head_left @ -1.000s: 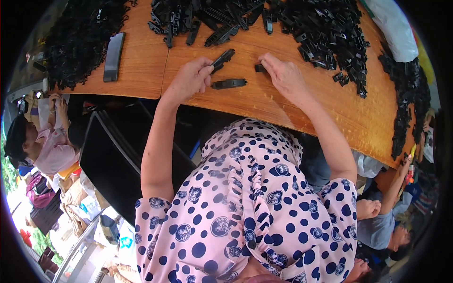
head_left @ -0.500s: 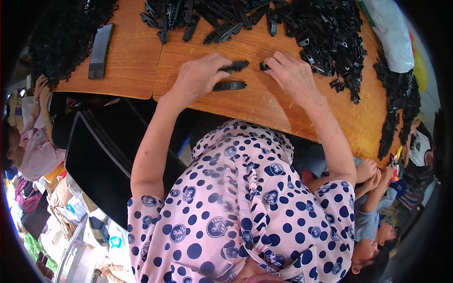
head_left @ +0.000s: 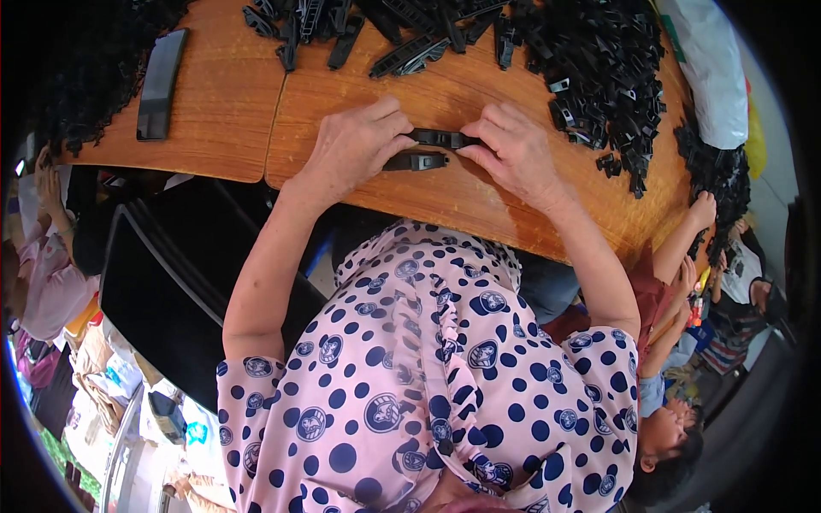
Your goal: The person sorts and aligns small black plastic components by hand on a wooden workbench.
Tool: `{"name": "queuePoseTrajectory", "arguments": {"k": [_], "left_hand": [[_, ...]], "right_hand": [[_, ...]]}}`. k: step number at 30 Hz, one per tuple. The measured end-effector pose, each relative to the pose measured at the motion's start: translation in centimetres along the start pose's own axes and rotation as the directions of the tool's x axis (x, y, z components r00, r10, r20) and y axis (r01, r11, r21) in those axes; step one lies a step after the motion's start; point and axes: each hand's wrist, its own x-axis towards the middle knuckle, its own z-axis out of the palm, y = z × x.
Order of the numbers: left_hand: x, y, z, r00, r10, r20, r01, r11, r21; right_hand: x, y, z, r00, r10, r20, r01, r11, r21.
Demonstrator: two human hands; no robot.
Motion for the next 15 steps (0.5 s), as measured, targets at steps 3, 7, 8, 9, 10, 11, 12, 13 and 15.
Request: {"name": "queuePoseTrajectory", "arguments": {"k": [3,7,8,9,10,11,12,13,15], "left_hand": [[0.2,0.0,0.0,0.999,0.048,-0.020,-0.048,0.998,-0.029],[0.4,-0.2,-0.1,0.996,0.082,-0.038,-0.084,0.995,-0.056],[0.3,-0.4,-0.2,0.997,0.069,-0.040,-0.071,0.997,-0.040],[0.2,-0.2,-0.2,0.999,0.036,-0.014,-0.036,0.999,-0.037],[0.4,0.1,0.1,0.999,0.052,-0.016,-0.053,0.998,-0.038],[0.2,0.0,0.3,0.999,0.031,-0.023,-0.031,1.000,-0.001],[0.1,0.0,0.3,0.999,0.008,-0.032,-0.007,0.999,0.037],[0.2,0.1,0.2,0.999,0.011,-0.032,-0.009,0.999,0.049],[0.3,0.2,-0.4,0.995,-0.093,-0.029,0.089,0.990,-0.112]], "right_hand": [[-0.1,-0.1,0.0,0.999,0.010,0.039,-0.011,1.000,0.012],[1.1,-1.1,1.8,1.000,-0.005,0.016,0.004,0.999,0.050],[1.4,-1.2,2.3,1.000,0.002,0.007,-0.002,0.999,0.034],[1.5,-1.3,2.7,0.999,0.008,-0.044,-0.005,0.999,0.049],[1.1,-1.1,2.7,0.995,0.012,-0.096,-0.006,0.998,0.064],[1.0,-0.9,2.9,0.997,0.019,-0.069,-0.017,0.999,0.039],[0.7,-0.6,2.4,0.997,0.015,-0.079,-0.012,0.999,0.039],[0.2,-0.1,1.3,0.995,0.012,-0.097,-0.021,0.996,-0.088],[-1.1,1.5,-1.0,0.981,0.038,-0.192,-0.098,0.945,-0.313]]}}
